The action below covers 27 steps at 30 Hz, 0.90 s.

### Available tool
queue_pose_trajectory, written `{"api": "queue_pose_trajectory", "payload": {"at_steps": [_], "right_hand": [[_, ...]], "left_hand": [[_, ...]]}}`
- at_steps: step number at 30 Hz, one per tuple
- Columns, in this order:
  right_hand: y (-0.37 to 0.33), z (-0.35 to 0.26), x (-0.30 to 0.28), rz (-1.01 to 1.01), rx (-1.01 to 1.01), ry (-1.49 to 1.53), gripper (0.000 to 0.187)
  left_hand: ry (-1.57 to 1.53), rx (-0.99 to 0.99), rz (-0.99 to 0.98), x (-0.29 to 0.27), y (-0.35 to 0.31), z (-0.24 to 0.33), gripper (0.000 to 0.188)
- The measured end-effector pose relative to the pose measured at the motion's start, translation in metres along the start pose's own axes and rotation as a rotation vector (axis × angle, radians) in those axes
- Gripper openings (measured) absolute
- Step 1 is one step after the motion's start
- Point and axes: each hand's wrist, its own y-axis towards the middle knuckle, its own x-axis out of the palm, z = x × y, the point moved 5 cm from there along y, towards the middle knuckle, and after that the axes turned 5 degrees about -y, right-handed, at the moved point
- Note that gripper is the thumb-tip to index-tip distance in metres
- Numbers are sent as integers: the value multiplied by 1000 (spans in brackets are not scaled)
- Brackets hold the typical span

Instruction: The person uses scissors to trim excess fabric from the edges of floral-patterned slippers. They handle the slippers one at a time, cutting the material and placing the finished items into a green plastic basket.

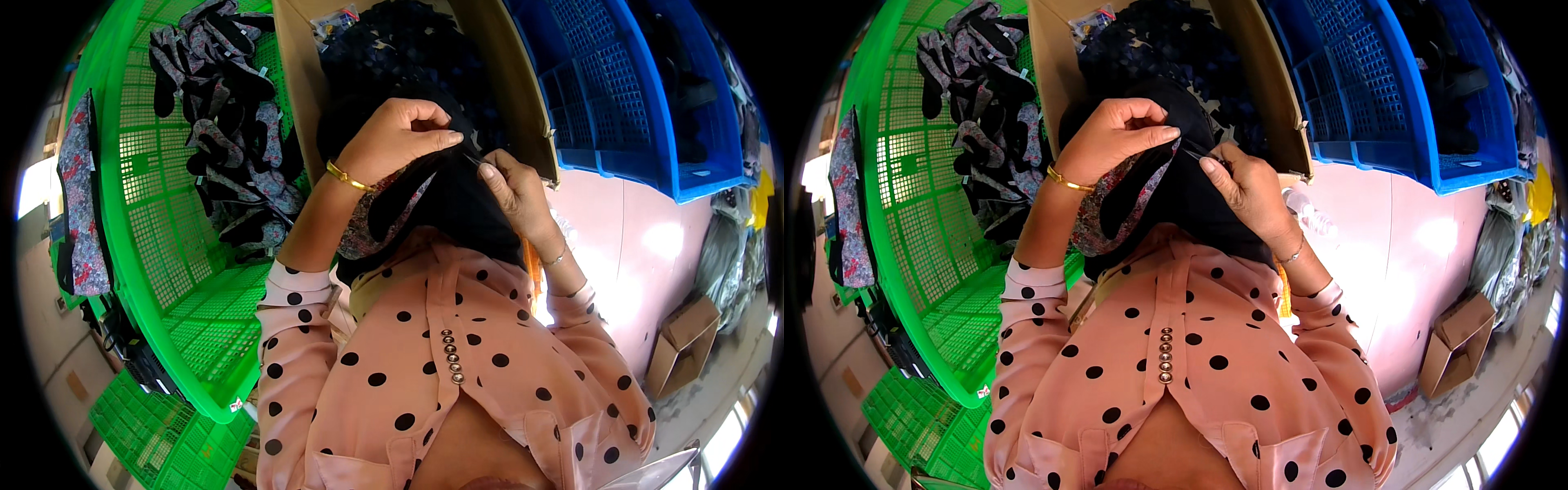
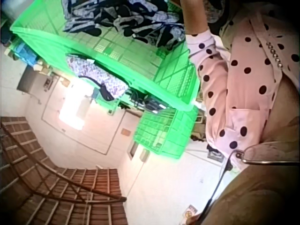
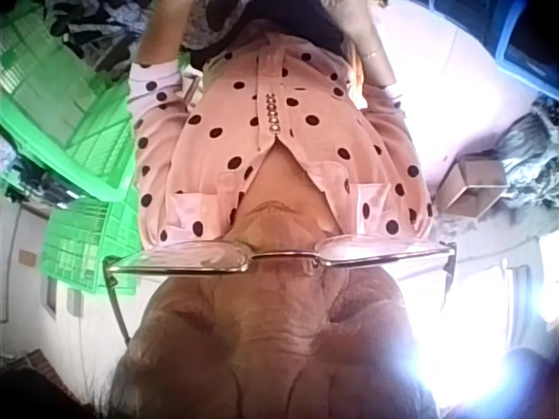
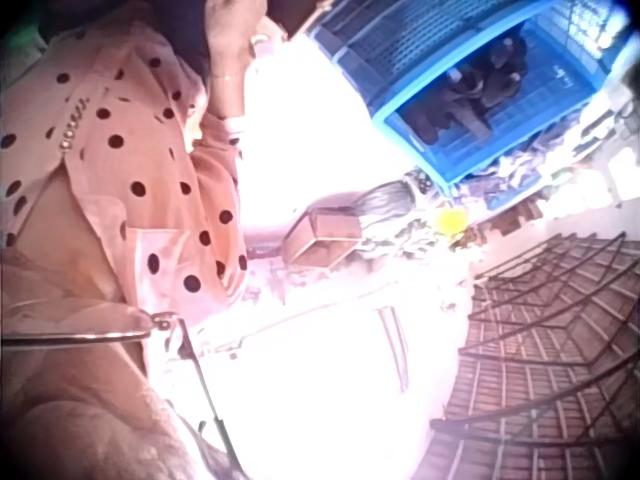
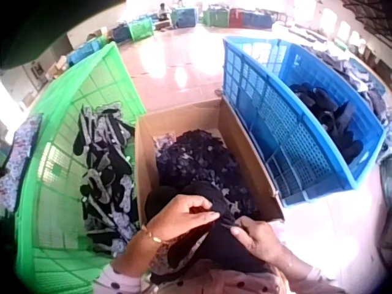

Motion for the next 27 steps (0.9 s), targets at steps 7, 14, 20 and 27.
{"api": "queue_pose_trajectory", "payload": {"at_steps": [7, 14, 20, 27], "right_hand": [[13, -3, 12, -72, -10, 11, 37], [21, -10, 17, 8, -48, -114, 35], [22, -9, 15, 54, -65, -170, 41], [24, 17, -10, -16, 108, 140, 43]], "left_hand": [[-43, -32, -9, 1, 4, 0, 14], [-90, -31, 20, 2, 4, -1, 12], [-111, 91, 140, -4, 6, -10, 14], [968, 549, 759, -26, -43, 32, 34]]}}
